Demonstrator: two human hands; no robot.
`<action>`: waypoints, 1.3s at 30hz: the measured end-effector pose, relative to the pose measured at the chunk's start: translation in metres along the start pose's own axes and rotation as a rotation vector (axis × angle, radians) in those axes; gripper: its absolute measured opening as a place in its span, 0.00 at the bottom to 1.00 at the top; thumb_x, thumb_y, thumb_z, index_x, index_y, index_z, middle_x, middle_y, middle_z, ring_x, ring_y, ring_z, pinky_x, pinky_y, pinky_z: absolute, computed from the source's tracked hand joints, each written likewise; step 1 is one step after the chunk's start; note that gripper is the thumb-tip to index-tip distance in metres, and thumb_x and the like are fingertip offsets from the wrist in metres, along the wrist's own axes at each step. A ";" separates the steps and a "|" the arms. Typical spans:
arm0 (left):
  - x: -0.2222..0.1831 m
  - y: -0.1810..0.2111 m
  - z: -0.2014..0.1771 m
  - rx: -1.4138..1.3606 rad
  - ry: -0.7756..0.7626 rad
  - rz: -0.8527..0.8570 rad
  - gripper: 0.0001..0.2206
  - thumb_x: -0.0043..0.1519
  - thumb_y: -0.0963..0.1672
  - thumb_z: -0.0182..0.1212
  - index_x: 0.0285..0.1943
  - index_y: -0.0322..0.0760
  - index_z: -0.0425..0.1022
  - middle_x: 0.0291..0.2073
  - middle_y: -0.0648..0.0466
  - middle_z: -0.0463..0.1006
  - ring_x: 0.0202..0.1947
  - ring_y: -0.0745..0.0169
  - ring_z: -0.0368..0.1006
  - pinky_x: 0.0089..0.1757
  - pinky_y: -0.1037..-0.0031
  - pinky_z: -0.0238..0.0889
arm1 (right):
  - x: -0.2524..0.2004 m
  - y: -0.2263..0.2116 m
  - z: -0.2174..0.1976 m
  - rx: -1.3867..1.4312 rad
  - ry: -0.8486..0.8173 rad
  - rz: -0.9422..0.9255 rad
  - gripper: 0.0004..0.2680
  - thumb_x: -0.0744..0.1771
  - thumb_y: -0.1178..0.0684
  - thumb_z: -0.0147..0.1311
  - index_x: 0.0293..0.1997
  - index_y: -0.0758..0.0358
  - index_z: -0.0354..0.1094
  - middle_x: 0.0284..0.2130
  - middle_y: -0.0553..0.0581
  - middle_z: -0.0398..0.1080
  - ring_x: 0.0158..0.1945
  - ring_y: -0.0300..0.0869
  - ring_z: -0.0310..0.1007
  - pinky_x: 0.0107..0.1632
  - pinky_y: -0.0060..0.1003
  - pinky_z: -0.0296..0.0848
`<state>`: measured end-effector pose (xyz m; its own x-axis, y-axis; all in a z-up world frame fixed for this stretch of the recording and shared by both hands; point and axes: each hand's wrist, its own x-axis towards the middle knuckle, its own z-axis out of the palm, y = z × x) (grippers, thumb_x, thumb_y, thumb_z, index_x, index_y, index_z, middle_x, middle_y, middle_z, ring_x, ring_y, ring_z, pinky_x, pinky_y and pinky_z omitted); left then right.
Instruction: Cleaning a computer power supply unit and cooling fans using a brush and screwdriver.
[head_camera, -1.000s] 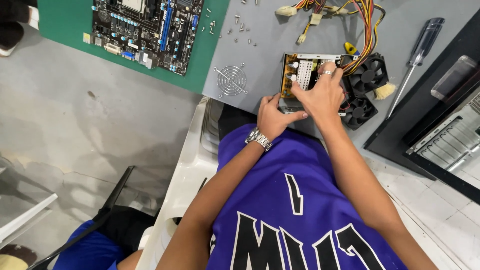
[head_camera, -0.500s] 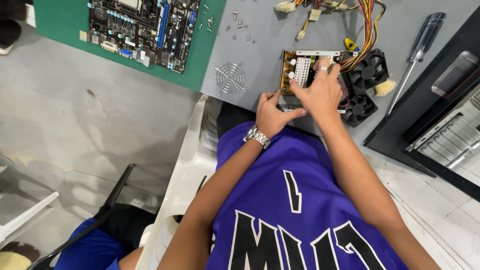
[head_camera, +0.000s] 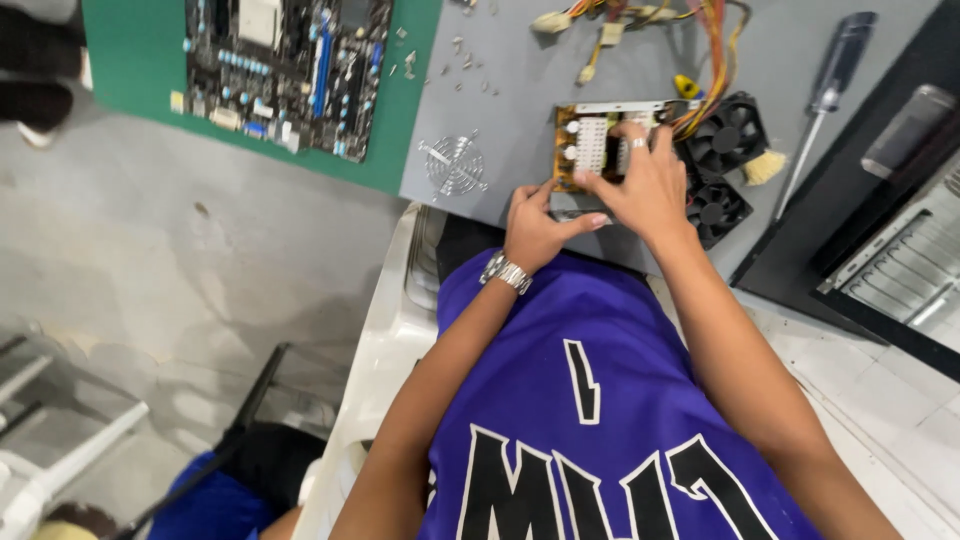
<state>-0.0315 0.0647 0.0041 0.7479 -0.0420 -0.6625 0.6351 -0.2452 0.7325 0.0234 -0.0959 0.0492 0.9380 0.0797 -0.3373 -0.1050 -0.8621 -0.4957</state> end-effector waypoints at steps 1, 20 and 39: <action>-0.001 0.005 0.000 -0.003 0.000 0.004 0.47 0.35 0.59 0.76 0.63 0.34 0.68 0.54 0.39 0.64 0.52 0.41 0.71 0.52 0.65 0.67 | -0.004 0.008 -0.006 0.014 -0.044 -0.010 0.23 0.61 0.41 0.63 0.57 0.56 0.56 0.45 0.69 0.57 0.43 0.77 0.67 0.44 0.65 0.67; 0.013 0.048 0.073 0.611 0.443 0.358 0.39 0.60 0.55 0.57 0.75 0.34 0.44 0.63 0.28 0.54 0.60 0.25 0.60 0.52 0.44 0.59 | -0.014 0.119 -0.025 0.255 0.390 -0.052 0.10 0.65 0.48 0.66 0.46 0.60 0.73 0.35 0.55 0.69 0.41 0.52 0.71 0.47 0.42 0.68; 0.030 0.030 0.065 0.992 0.513 0.361 0.40 0.56 0.62 0.55 0.72 0.43 0.50 0.59 0.46 0.66 0.40 0.48 0.73 0.40 0.59 0.66 | 0.046 0.107 -0.053 0.791 -0.025 0.299 0.28 0.64 0.63 0.59 0.69 0.69 0.42 0.25 0.50 0.62 0.34 0.37 0.69 0.41 0.36 0.68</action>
<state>-0.0028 -0.0065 -0.0041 0.9880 0.0760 -0.1345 0.1105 -0.9560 0.2718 0.0726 -0.2111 0.0236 0.8274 -0.0764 -0.5563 -0.5565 -0.2449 -0.7940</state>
